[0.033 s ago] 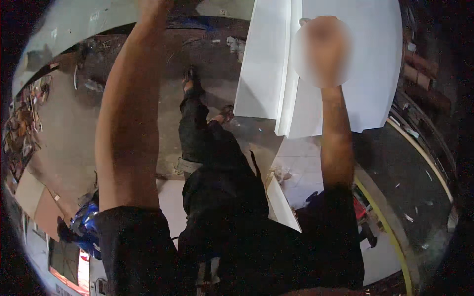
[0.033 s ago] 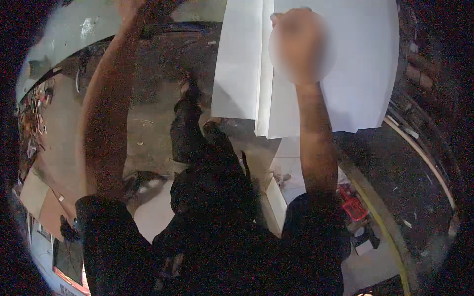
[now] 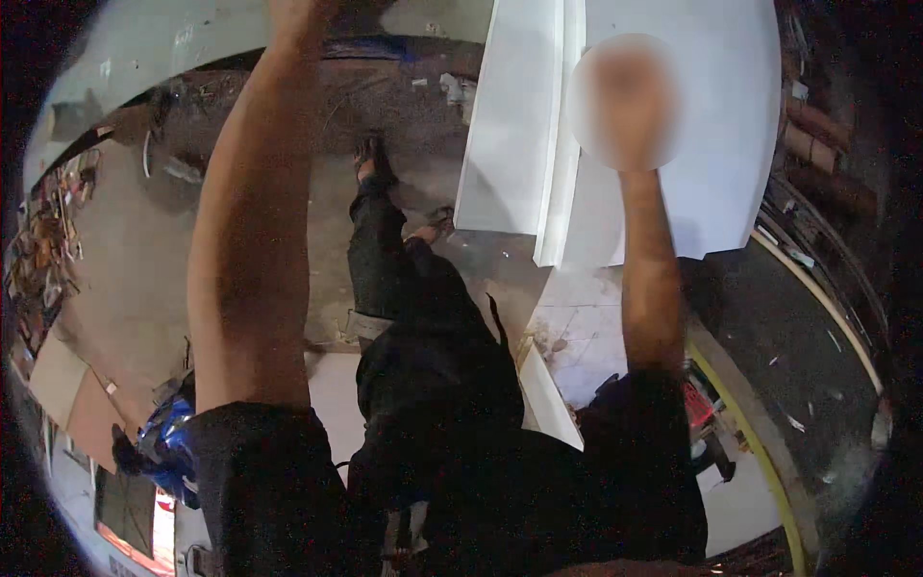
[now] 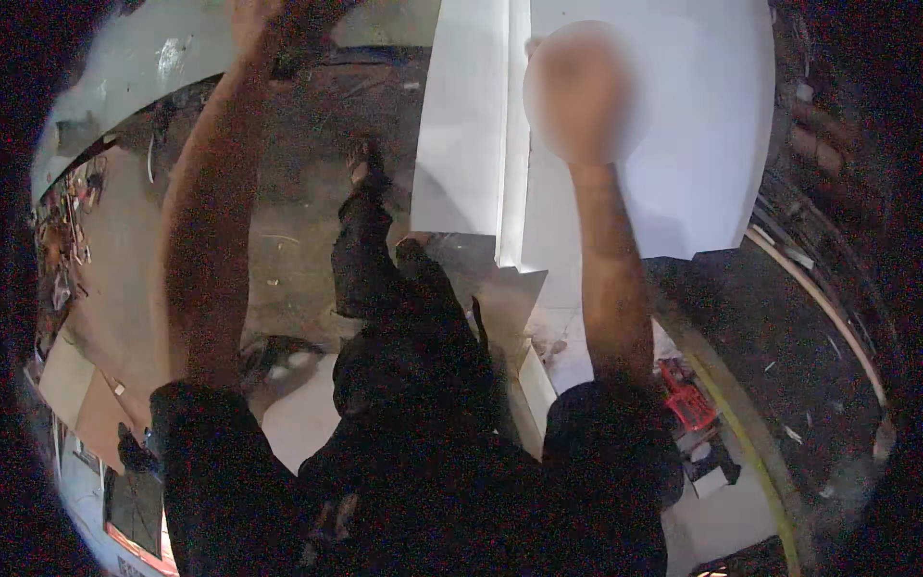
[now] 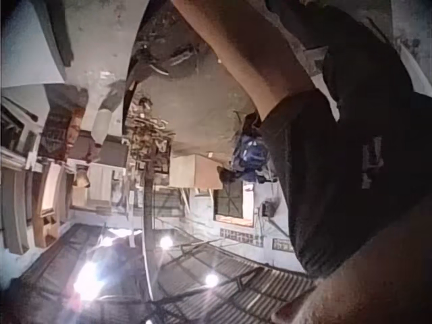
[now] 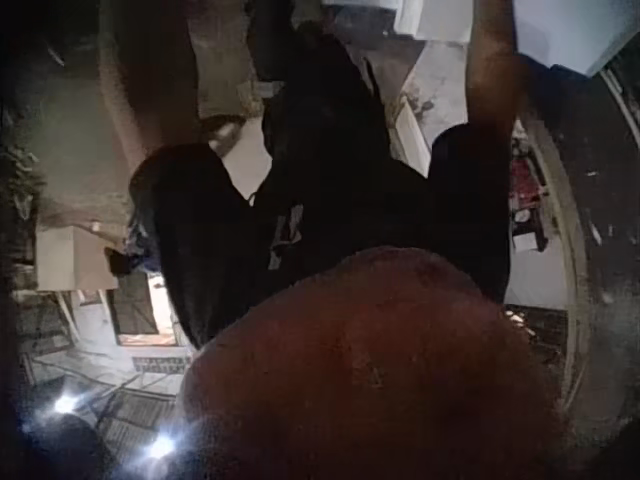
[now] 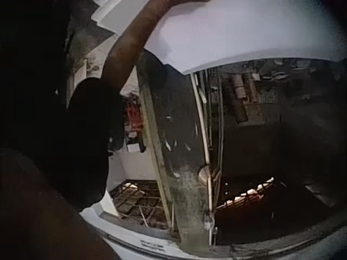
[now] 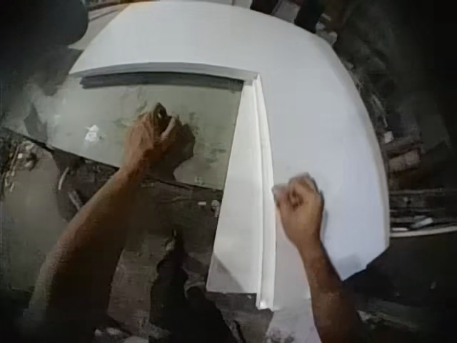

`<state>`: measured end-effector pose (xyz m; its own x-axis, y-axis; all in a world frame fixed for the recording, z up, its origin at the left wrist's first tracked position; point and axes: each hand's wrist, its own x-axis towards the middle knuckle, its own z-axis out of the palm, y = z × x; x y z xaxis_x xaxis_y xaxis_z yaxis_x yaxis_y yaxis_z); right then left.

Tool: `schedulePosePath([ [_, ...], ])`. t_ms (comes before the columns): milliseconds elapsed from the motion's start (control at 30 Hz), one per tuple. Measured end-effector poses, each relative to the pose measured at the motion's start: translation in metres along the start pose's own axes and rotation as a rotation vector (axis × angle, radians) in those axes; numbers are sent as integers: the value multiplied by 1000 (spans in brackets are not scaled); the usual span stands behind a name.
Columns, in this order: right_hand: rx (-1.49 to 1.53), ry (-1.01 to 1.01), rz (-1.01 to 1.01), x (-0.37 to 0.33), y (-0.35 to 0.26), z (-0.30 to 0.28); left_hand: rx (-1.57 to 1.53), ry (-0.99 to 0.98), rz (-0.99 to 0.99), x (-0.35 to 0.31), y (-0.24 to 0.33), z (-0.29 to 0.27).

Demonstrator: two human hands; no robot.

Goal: The person applies liquid from a bottle onto the edge of a white L-shaped board, then presses and smooths a white laminate strip along the edge using a cloth.

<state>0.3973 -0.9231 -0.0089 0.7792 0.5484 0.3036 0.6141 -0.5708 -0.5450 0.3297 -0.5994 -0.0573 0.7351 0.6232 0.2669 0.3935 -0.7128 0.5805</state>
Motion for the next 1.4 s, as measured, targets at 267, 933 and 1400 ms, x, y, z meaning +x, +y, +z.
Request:
schedulePosePath([
  [267, -62, 10, 17, -31, -4, 0, 59, -48, -22, 4, -3, 1],
  [933, -225, -78, -45, -112, -32, -31, 98, -61, -45, 8, -11, 8],
  [1400, -291, -320, -22, -113, -35, -39, 73, -60, -21, 2, -7, 4],
])
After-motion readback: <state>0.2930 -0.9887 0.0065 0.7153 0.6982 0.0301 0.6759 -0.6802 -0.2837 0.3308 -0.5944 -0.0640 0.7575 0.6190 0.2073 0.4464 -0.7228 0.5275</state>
